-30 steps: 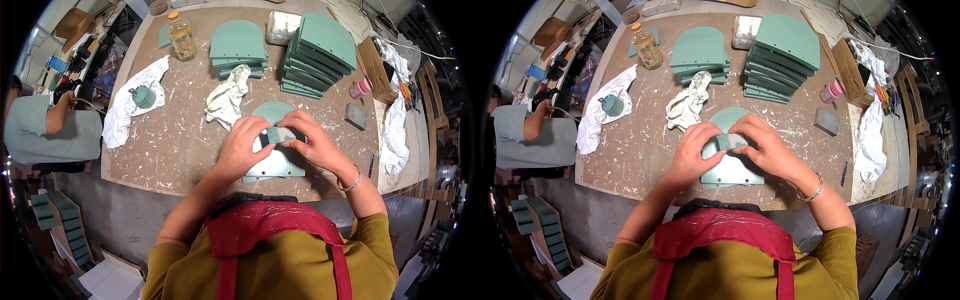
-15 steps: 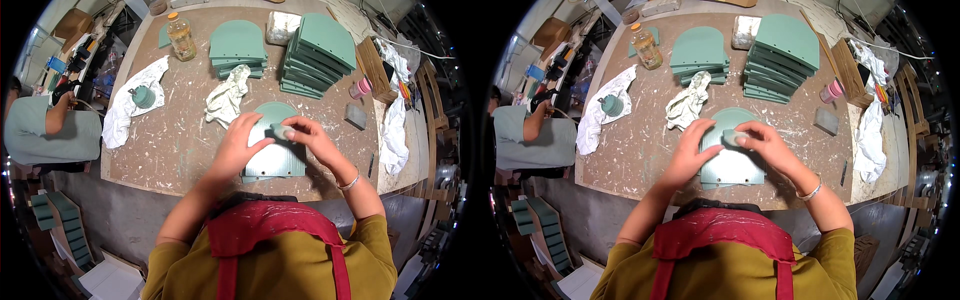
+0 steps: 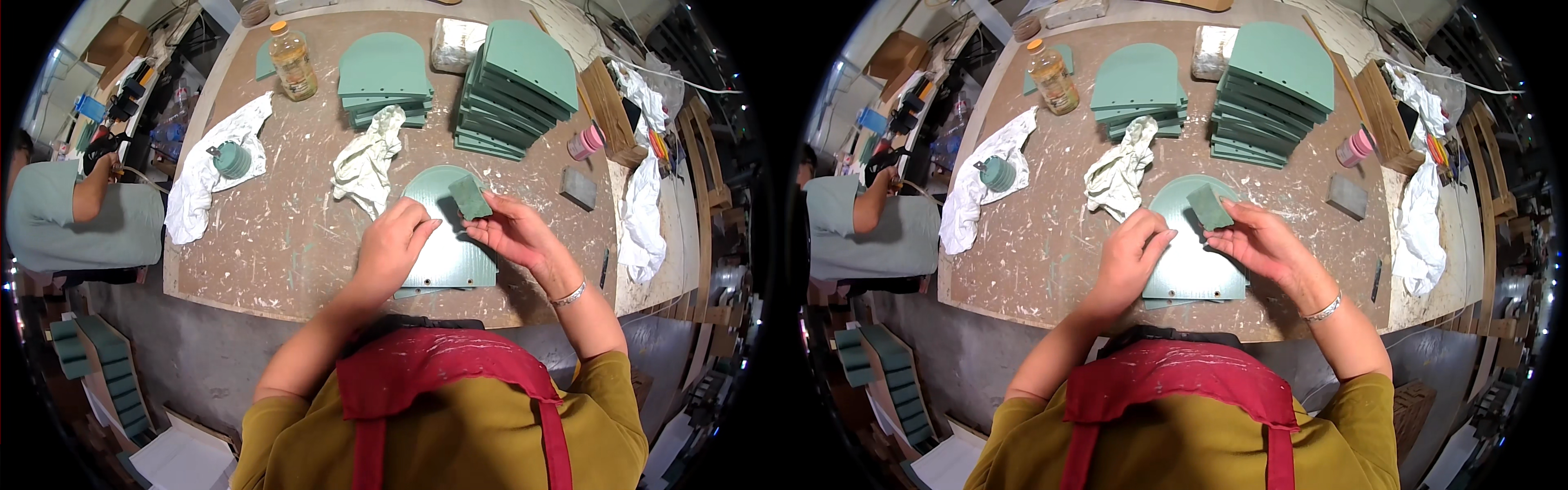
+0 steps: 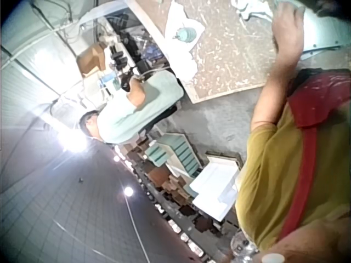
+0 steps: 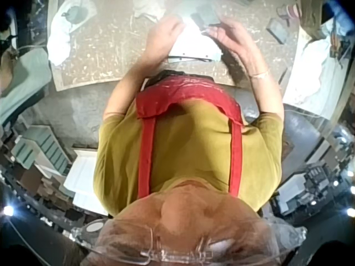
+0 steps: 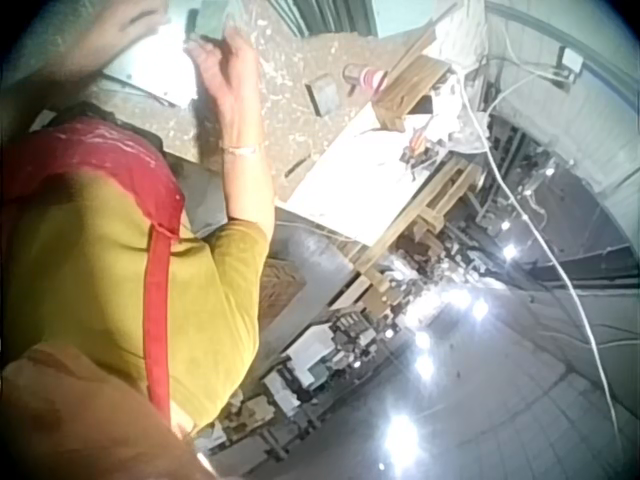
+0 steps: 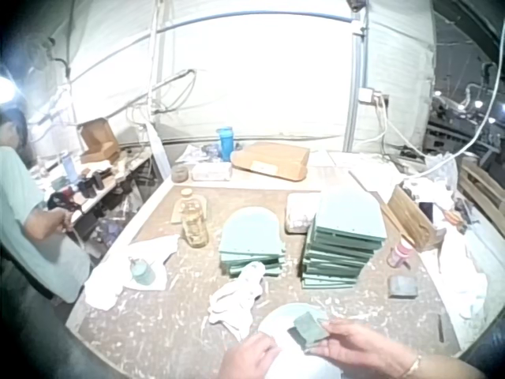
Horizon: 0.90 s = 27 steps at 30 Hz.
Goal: The person uses a cloth to wipe down and clean several green wooden panels, picking them up from a stack, wiping the surfaces, and placing them into a new stack.
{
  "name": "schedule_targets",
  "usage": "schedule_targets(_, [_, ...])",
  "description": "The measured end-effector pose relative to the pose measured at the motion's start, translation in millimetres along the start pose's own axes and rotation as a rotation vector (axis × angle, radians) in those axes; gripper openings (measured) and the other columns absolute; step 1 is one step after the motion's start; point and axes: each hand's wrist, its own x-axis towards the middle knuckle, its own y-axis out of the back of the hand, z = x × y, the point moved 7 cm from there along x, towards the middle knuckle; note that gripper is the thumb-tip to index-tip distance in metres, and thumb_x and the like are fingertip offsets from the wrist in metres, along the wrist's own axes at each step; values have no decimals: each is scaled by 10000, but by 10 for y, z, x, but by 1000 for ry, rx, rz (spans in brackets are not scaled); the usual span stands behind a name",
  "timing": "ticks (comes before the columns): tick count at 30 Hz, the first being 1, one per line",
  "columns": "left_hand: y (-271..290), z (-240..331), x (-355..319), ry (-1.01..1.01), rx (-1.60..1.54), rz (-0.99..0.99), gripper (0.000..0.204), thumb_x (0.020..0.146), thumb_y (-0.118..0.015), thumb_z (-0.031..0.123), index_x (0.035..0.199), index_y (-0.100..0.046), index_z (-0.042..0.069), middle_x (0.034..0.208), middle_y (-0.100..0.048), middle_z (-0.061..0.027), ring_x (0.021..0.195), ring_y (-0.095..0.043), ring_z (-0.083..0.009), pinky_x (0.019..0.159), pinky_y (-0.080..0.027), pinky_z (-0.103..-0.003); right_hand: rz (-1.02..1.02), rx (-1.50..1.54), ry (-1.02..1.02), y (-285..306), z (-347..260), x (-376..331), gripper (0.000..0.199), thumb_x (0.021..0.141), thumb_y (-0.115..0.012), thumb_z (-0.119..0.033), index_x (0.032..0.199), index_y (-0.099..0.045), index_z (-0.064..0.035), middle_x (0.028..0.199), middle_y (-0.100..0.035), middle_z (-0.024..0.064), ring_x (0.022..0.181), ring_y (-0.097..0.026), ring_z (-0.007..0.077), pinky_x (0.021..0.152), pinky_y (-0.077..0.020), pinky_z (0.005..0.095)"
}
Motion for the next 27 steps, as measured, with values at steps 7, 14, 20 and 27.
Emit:
schedule_targets(7, [38, 445, -111, -501, 92, 154, 171, 815, -702, -20, 979, -664, 14, 1047, -678, -128, 913, -649, -326, 794, -524, -399, -19, 53, -18, -23, 48, 11, 312, 1055, -510, -160, 1287, -511, 49, 1199, -630, 183, 1039, -673, 294, 934, -590, 374])
schedule_targets(14, [-60, 363, -175, -476, 67, 73, 122, 809, -718, 4, 916, -663, 22, 964, -660, -109, 830, -626, -315, 720, -505, -401, 20, -30, 32, -61, 15, -13, 321, 1031, -551, -141, 1290, -538, 48, 1240, -624, 184, 1097, -650, 307, 1017, -551, 404])
schedule_targets(20, [-519, 375, -323, -568, 134, -130, 113, 838, -718, 116, 884, -631, 61, 854, -600, -80, 761, -594, -279, 671, -481, -386, 37, -259, 82, -61, -32, 33, 351, 978, -633, -107, 1313, -580, -18, 1215, -650, 95, 1088, -641, 189, 952, -550, 319])
schedule_targets(27, [-902, 401, -343, -613, 267, -223, 115, 866, -679, 201, 880, -609, 112, 865, -562, -44, 834, -604, -231, 732, -510, -355, 5, -889, 206, -318, -255, -7, 475, 979, -637, -130, 1423, -482, -60, 913, -640, 32, 788, -615, 111, 732, -511, 265])
